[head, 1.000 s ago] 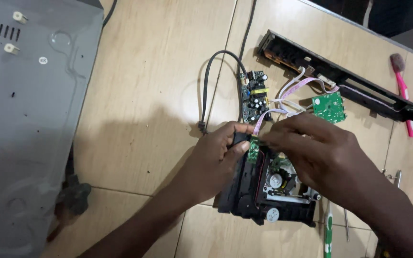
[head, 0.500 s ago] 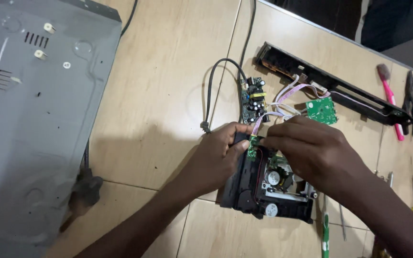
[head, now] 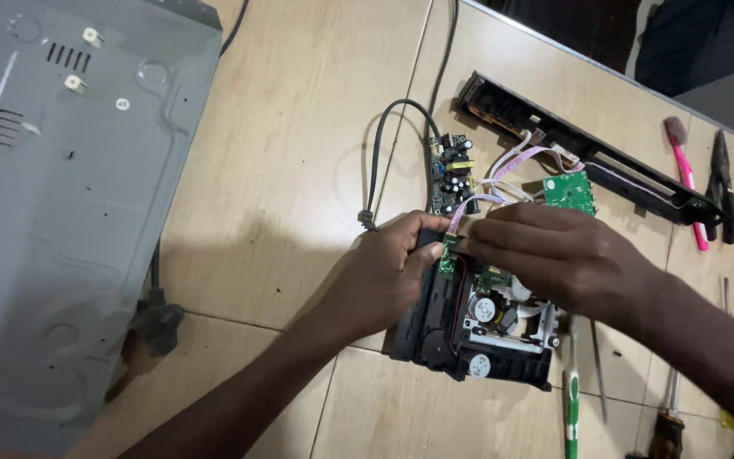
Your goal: The person cleans the internal components of a disassembled electronic device, likely a DVD player, using a toothbrush. They scrub various parts including the circuit board and mechanical components. Later, they use a screwdriver to adjust or remove a small part from the device.
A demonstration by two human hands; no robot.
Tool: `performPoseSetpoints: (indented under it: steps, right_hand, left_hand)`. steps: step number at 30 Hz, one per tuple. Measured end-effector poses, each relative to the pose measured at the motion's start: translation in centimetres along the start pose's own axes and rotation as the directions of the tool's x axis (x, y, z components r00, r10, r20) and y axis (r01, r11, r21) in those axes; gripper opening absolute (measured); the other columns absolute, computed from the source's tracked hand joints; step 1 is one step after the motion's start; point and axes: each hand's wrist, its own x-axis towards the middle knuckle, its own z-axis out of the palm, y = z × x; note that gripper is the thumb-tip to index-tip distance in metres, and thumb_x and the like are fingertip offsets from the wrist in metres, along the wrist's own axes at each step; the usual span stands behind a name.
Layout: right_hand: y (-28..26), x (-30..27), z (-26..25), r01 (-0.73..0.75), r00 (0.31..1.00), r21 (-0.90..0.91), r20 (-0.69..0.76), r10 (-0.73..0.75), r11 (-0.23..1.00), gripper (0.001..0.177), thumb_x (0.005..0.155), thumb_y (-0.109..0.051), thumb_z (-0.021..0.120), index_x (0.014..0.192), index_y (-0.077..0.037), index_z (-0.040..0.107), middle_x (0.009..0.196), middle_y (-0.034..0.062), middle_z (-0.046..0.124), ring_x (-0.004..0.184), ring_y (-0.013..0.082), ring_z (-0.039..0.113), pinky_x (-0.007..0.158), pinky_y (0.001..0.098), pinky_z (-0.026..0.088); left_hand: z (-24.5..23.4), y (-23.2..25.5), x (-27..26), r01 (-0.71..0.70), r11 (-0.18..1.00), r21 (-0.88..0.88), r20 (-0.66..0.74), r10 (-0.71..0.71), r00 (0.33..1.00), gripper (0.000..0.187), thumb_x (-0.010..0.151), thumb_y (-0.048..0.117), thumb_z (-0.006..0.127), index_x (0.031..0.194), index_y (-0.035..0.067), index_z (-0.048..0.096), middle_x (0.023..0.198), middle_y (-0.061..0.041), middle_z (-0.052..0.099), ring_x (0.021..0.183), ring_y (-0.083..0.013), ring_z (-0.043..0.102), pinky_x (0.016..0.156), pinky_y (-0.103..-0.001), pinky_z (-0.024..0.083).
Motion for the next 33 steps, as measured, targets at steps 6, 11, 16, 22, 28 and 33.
performPoseSetpoints:
  steps: [6,11,16,22,28,33]
  right_hand:
    - [1.6,0.0,-0.6,0.149,0.981,-0.084,0.14,-0.136,0.985,0.025,0.098,-0.002,0.064,0.121,0.007,0.066,0.121,0.0207,0.069,0.107,0.034,0.07,0.091,0.0419,0.061]
    - [1.2,0.0,-1.0,0.093,0.982,-0.091,0.175,-0.076,0.992,0.03,0.09,0.002,0.071,0.12,0.005,0.067,0.119,0.0203,0.07,0.104,0.036,0.071,0.086,0.0444,0.061]
    - [-1.2,-0.1,-1.5,-0.204,0.972,0.029,0.128,0.199,0.979,0.03,0.094,0.002,0.063,0.122,-0.004,0.071,0.108,0.0155,0.071,0.096,0.0337,0.07,0.077,0.045,0.055]
    - [-4.2,-0.4,-0.3,-0.568,0.815,-0.011,-0.144,0.561,0.823,0.021,0.094,-0.001,0.076,0.112,-0.011,0.08,0.106,0.0094,0.074,0.092,0.0238,0.072,0.072,0.0352,0.055]
    - [-7.8,2.2,0.7,-0.852,0.435,0.181,-0.278,0.857,0.491,0.006,0.095,-0.005,0.073,0.096,-0.001,0.076,0.095,0.0115,0.077,0.084,0.0217,0.073,0.075,0.034,0.055]
    - [-8.6,2.8,2.1,-0.923,0.062,0.366,-0.162,0.985,0.118,0.014,0.092,-0.021,0.074,0.09,-0.01,0.082,0.075,0.0014,0.079,0.067,0.0082,0.068,0.059,0.0286,0.05]
  left_hand:
    - [-0.2,0.1,-0.2,-0.046,0.999,0.009,0.017,0.046,0.999,0.027,0.1,0.02,0.054,0.123,0.015,0.067,0.063,0.004,0.045,0.049,-0.0089,0.035,0.049,-0.032,0.033]
    - [-0.8,1.8,-0.8,0.061,0.998,0.015,0.049,-0.062,0.997,0.032,0.1,0.025,0.053,0.128,0.019,0.067,0.063,0.003,0.046,0.048,-0.0094,0.036,0.05,-0.032,0.033]
    - [-0.2,0.2,-0.6,-0.059,0.997,-0.059,0.011,0.06,0.998,0.029,0.098,0.024,0.054,0.122,0.015,0.068,0.06,0.007,0.039,0.051,-0.0078,0.034,0.05,-0.031,0.029]
    - [-0.3,1.4,-0.4,0.076,0.996,-0.042,0.054,-0.074,0.996,0.031,0.098,0.026,0.055,0.123,0.017,0.07,0.071,0.0,0.059,0.054,-0.0104,0.041,0.053,-0.032,0.033]
    - [-0.9,2.5,-0.7,0.193,0.981,0.008,0.087,-0.193,0.977,0.028,0.101,0.026,0.053,0.123,0.022,0.069,0.064,0.005,0.046,0.055,-0.009,0.038,0.055,-0.03,0.032]
    - [-0.2,0.5,0.1,0.072,0.989,-0.132,0.055,-0.065,0.996,0.036,0.094,0.026,0.054,0.125,0.015,0.067,0.098,0.0,0.076,0.078,-0.0091,0.066,0.071,-0.027,0.052]
